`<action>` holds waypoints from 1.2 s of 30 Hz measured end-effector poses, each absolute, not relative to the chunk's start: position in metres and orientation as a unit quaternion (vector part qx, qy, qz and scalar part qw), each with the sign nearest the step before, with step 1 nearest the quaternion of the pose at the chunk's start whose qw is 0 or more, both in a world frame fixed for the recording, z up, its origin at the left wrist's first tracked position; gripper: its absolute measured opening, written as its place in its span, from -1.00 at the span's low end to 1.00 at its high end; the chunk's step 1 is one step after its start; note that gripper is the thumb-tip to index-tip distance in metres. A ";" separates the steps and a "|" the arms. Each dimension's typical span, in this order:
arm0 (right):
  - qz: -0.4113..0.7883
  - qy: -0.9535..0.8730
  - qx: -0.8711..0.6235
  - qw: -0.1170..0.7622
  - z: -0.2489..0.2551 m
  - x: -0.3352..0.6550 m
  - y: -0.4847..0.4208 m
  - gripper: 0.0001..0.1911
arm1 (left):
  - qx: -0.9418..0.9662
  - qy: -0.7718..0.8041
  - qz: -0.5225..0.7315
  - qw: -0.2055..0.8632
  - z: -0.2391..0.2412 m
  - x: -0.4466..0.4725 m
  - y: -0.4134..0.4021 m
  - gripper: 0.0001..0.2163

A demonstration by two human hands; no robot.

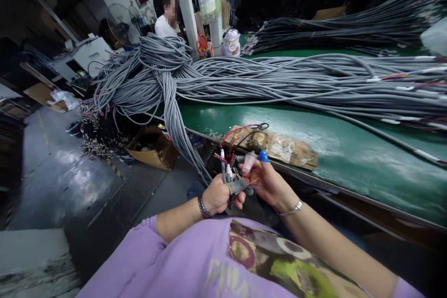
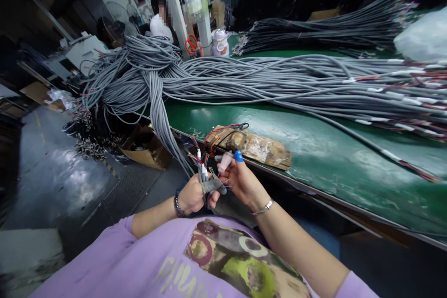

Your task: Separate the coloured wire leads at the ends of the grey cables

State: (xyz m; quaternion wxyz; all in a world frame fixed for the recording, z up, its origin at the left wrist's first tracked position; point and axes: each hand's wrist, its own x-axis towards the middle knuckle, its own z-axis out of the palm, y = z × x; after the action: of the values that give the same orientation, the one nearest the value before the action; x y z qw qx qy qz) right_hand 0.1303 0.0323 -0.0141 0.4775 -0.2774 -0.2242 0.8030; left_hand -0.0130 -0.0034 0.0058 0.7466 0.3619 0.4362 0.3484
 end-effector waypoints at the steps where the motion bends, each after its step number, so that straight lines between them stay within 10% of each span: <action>1: 0.805 -0.219 -0.282 0.474 -0.014 0.132 0.032 -0.50 | 0.364 0.440 0.355 0.740 0.006 -0.013 -0.006 -0.51; 13: 0.625 -0.364 -0.411 0.555 -0.015 0.129 0.026 -0.50 | 0.339 0.455 0.432 0.701 0.006 -0.002 -0.014 -0.53; 36: 0.786 -0.223 -0.302 0.491 -0.016 0.133 0.034 -0.59 | 0.367 0.478 0.402 0.689 0.002 -0.006 -0.017 -0.50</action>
State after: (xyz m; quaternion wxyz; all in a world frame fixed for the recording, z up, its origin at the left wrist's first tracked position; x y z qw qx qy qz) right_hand 0.1325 0.0338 -0.0162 0.4914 -0.3015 -0.2229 0.7861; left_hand -0.0056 -0.0171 0.0021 0.6891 0.3672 0.4783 0.4019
